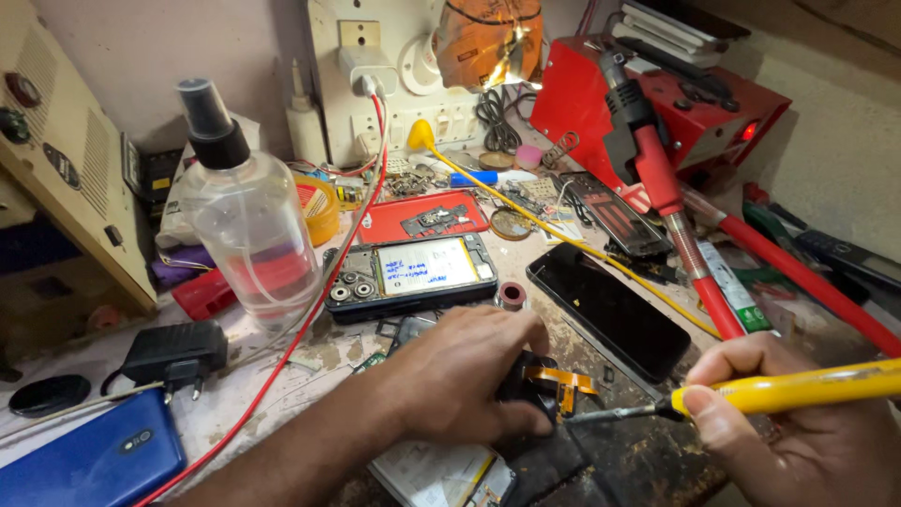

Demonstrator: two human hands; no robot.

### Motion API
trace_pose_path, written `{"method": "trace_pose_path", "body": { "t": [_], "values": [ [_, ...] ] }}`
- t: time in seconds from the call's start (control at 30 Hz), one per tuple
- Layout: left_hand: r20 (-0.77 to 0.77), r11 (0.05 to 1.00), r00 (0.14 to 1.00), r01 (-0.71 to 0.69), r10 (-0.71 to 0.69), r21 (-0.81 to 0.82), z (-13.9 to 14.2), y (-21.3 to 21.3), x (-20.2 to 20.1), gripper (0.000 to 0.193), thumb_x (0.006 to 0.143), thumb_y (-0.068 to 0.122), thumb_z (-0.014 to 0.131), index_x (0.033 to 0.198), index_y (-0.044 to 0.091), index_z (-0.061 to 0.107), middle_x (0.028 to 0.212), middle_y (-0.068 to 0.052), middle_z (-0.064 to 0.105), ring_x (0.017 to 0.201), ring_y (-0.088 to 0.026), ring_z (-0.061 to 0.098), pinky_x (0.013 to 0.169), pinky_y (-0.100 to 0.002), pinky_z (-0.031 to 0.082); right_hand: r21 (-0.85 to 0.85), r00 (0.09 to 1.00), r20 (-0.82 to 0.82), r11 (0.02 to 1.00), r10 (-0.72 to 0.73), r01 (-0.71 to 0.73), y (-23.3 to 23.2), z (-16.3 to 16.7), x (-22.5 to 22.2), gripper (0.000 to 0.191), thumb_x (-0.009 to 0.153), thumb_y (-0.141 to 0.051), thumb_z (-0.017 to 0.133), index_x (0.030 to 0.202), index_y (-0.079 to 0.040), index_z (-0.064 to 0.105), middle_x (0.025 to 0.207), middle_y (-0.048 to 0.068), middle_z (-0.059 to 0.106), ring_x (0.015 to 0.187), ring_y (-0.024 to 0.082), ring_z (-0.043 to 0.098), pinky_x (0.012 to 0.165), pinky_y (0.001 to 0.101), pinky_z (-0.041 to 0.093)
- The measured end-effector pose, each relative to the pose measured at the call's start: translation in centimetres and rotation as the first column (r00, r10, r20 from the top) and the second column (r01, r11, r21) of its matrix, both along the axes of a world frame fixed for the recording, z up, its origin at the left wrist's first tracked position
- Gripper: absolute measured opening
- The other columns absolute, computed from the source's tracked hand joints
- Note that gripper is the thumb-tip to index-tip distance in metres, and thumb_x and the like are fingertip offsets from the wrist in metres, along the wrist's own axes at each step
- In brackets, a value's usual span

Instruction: The person removes a protective film from a smartphone screen, then uses a soldering iron to heat and reseat a ribbon cable connector on the display. The person handles the screen and cable throughout, then inspects the screen after reconnection.

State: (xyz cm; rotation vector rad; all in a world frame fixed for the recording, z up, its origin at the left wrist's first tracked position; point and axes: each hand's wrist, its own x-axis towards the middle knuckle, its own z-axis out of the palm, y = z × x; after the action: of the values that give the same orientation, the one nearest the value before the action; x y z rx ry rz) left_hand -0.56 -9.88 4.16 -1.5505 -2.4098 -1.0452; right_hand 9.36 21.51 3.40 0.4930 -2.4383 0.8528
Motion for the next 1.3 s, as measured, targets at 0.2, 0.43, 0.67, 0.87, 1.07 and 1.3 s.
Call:
{"method": "trace_pose_path", "body": {
  "t": [0.2,0.43,0.67,0.87,1.07,1.3],
  "values": [
    [0.024,0.997,0.999,-0.032,0.033,-0.067,0.3,-0.1,-0.1,0.038,0.079,0.029,0.081,0.104,0.007,0.060,0.092,-0.013,0.069,0.096,-0.034,0.067,0.082,-0.046,0.051,-0.007,1.000,0.010,1.000,-0.024,0.024,-0.1,0.2,0.8,0.013,0.092,-0.018,0.075,0.100,-0.011,0.068,0.091,-0.001,0.066,0.078,0.005,0.066,0.073,0.0233,0.053],
    [0.008,0.991,1.000,-0.029,0.030,-0.134,-0.4,1.0,1.2,0.036,0.074,0.025,0.083,0.093,0.007,0.059,0.091,-0.012,0.068,0.095,-0.034,0.066,0.083,-0.047,0.048,-0.107,0.990,0.070,0.986,-0.121,0.128,-1.3,0.4,1.4,0.014,0.094,-0.018,0.075,0.102,-0.009,0.067,0.084,-0.001,0.066,0.072,0.005,0.062,0.066,0.0225,0.051],
    [-0.016,0.987,0.997,-0.072,0.070,-0.143,-0.5,1.4,1.9,0.033,0.073,0.024,0.082,0.093,0.008,0.061,0.093,-0.010,0.068,0.098,-0.034,0.064,0.086,-0.047,0.047,-0.131,0.985,0.076,0.977,-0.158,0.167,-3.0,1.8,2.0,0.012,0.087,-0.018,0.072,0.091,-0.008,0.069,0.081,-0.001,0.066,0.070,0.006,0.061,0.065,0.0240,0.050],
    [-0.117,0.994,0.988,-0.105,0.101,-0.029,1.7,0.9,4.8,0.026,0.078,0.021,0.078,0.094,0.007,0.063,0.098,-0.011,0.067,0.101,-0.035,0.064,0.087,-0.049,0.047,-0.080,0.992,0.040,0.989,-0.120,0.123,-3.6,2.5,2.6,0.011,0.089,-0.018,0.071,0.093,-0.008,0.068,0.084,-0.001,0.068,0.071,0.007,0.064,0.067,0.0253,0.053],
    [0.019,0.964,0.968,-0.251,0.251,0.081,3.3,-2.8,14.0,0.011,0.089,0.016,0.071,0.099,0.012,0.066,0.098,-0.008,0.069,0.103,-0.030,0.066,0.083,-0.043,0.052,-0.049,0.973,0.057,0.972,-0.226,0.229,-4.4,2.8,3.4,0.013,0.089,-0.020,0.073,0.094,-0.009,0.070,0.079,0.001,0.067,0.067,0.009,0.064,0.065,0.0274,0.053],
    [0.095,0.866,0.887,-0.462,0.452,0.190,-5.1,-6.7,23.0,0.014,0.092,0.024,0.067,0.104,0.016,0.069,0.115,-0.003,0.075,0.108,-0.019,0.072,0.086,-0.036,0.059,-0.077,0.972,-0.024,0.970,-0.232,0.230,-5.1,2.6,4.3,0.012,0.092,-0.018,0.071,0.097,-0.007,0.069,0.075,0.003,0.064,0.066,0.011,0.061,0.062,0.0296,0.050]
  ]
}}
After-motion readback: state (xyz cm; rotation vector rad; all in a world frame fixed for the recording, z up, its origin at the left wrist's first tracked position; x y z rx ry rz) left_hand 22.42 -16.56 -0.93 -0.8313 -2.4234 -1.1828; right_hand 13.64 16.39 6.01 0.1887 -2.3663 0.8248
